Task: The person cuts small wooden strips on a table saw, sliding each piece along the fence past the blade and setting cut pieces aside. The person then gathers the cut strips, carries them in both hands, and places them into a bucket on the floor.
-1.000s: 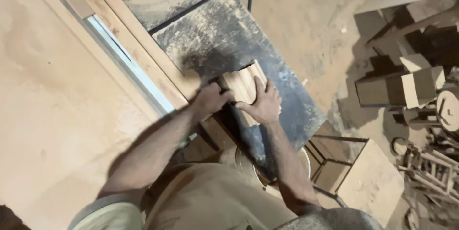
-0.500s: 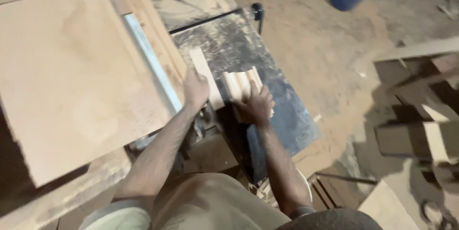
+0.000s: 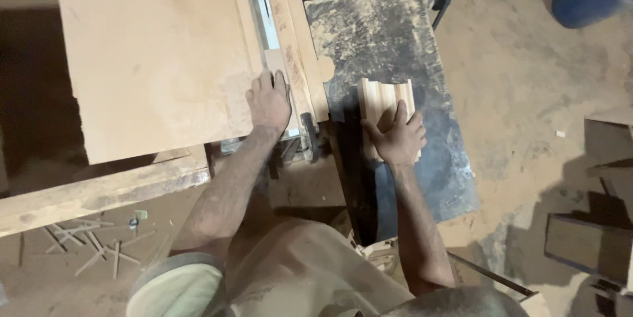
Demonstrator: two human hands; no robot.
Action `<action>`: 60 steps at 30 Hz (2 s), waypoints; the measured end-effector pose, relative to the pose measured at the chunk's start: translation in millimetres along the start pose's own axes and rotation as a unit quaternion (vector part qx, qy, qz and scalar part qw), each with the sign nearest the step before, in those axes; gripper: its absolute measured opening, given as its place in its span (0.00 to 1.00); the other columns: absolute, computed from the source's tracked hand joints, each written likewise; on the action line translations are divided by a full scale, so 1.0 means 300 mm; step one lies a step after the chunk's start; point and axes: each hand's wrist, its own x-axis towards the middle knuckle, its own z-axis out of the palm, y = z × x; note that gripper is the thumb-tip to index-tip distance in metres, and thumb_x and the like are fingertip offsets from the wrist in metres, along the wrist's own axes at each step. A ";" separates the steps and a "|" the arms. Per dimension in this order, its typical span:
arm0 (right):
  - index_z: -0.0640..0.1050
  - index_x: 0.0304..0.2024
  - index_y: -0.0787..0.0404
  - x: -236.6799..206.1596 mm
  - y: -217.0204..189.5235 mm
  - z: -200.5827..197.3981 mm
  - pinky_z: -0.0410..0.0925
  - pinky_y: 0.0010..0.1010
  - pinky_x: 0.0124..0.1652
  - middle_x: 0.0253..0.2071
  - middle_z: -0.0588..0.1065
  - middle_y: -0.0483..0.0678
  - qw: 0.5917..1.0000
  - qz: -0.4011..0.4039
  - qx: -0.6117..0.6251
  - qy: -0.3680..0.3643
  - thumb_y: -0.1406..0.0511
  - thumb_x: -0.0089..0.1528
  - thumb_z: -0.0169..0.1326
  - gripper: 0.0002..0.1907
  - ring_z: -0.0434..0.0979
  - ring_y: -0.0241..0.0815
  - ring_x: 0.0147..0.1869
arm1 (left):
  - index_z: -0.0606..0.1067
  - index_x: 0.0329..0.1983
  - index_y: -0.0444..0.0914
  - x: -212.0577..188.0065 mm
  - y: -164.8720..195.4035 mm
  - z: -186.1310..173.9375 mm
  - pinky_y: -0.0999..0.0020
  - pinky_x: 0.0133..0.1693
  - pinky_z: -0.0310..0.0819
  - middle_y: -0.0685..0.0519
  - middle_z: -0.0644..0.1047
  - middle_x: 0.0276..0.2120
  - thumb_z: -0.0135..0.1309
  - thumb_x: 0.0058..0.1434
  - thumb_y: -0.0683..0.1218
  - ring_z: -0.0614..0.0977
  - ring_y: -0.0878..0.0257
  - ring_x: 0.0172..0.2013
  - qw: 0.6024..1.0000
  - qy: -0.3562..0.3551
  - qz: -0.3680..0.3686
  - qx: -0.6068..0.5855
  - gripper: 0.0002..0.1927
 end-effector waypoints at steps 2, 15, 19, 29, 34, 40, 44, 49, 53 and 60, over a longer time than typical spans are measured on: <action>0.64 0.72 0.54 0.008 -0.003 0.002 0.58 0.63 0.58 0.67 0.59 0.66 1.000 0.003 -0.007 -0.008 0.34 0.51 0.63 0.56 0.61 0.72 0.65 | 0.74 0.55 0.33 0.020 -0.009 0.014 0.45 0.52 0.61 0.43 0.71 0.56 0.49 0.64 0.44 0.68 0.47 0.58 0.998 0.052 0.028 0.019 0.18; 0.62 0.74 0.59 0.046 -0.047 -0.032 0.59 0.59 0.60 0.69 0.59 0.68 0.999 -0.010 -0.023 -0.047 0.40 0.50 0.68 0.58 0.63 0.70 0.65 | 0.73 0.59 0.32 0.478 -0.155 0.036 0.43 0.57 0.57 0.46 0.70 0.57 0.49 0.67 0.44 0.66 0.49 0.62 0.994 0.056 0.067 0.063 0.19; 0.63 0.72 0.60 0.055 -0.069 -0.032 0.60 0.60 0.59 0.68 0.61 0.68 0.999 -0.005 -0.014 -0.051 0.41 0.50 0.67 0.56 0.64 0.70 0.64 | 0.73 0.60 0.32 0.640 -0.214 0.055 0.42 0.57 0.57 0.45 0.69 0.58 0.49 0.69 0.45 0.66 0.48 0.63 0.991 0.069 0.086 0.070 0.19; 0.64 0.71 0.60 0.101 -0.090 -0.019 0.60 0.58 0.61 0.67 0.62 0.68 1.000 0.003 -0.004 -0.026 0.36 0.49 0.63 0.57 0.64 0.69 0.66 | 0.74 0.60 0.35 1.175 -0.420 0.193 0.36 0.56 0.55 0.43 0.70 0.60 0.48 0.68 0.46 0.65 0.43 0.61 0.977 0.138 0.108 0.125 0.19; 0.67 0.70 0.58 0.112 -0.105 -0.036 0.60 0.57 0.60 0.65 0.63 0.68 1.000 0.022 0.007 -0.002 0.35 0.46 0.63 0.58 0.64 0.69 0.64 | 0.76 0.50 0.33 1.437 -0.420 0.060 0.30 0.53 0.54 0.41 0.75 0.50 0.48 0.64 0.43 0.67 0.40 0.59 0.992 0.086 0.089 0.027 0.14; 0.68 0.69 0.53 0.112 -0.087 -0.051 0.60 0.58 0.60 0.64 0.64 0.66 0.996 0.074 0.013 -0.047 0.32 0.44 0.62 0.58 0.65 0.66 0.65 | 0.74 0.49 0.32 0.975 -0.189 0.008 0.53 0.55 0.70 0.42 0.75 0.46 0.48 0.73 0.42 0.76 0.47 0.50 0.931 0.196 0.068 -0.300 0.09; 0.68 0.69 0.53 0.089 -0.086 -0.042 0.60 0.57 0.59 0.64 0.64 0.66 0.998 0.060 0.003 -0.006 0.32 0.46 0.63 0.57 0.65 0.67 0.64 | 0.79 0.45 0.33 0.428 0.213 0.140 0.60 0.48 0.76 0.45 0.77 0.42 0.50 0.68 0.49 0.80 0.57 0.45 0.872 -0.361 0.093 -0.318 0.15; 0.70 0.71 0.47 -0.046 -0.055 -0.047 0.64 0.55 0.57 0.63 0.68 0.58 0.989 0.145 -0.005 0.014 0.39 0.52 0.60 0.47 0.69 0.62 0.62 | 0.75 0.47 0.26 0.064 0.456 0.285 0.51 0.43 0.80 0.35 0.81 0.39 0.59 0.61 0.63 0.85 0.47 0.39 0.847 -0.470 0.055 -0.243 0.34; 0.70 0.67 0.51 -0.136 0.045 -0.088 0.64 0.56 0.52 0.59 0.67 0.61 0.996 0.078 0.015 0.034 0.36 0.43 0.67 0.55 0.68 0.65 0.59 | 0.79 0.38 0.28 0.017 0.471 0.346 0.53 0.33 0.76 0.37 0.81 0.33 0.68 0.55 0.61 0.81 0.48 0.31 0.891 -0.322 0.187 -0.261 0.29; 0.69 0.68 0.46 -0.146 0.085 -0.084 0.64 0.53 0.56 0.60 0.67 0.55 0.993 0.108 0.054 -0.002 0.35 0.48 0.64 0.51 0.68 0.62 0.61 | 0.79 0.43 0.29 0.028 0.440 0.239 0.56 0.31 0.76 0.45 0.79 0.27 0.56 0.62 0.47 0.81 0.54 0.28 0.859 -0.378 -0.037 -0.343 0.15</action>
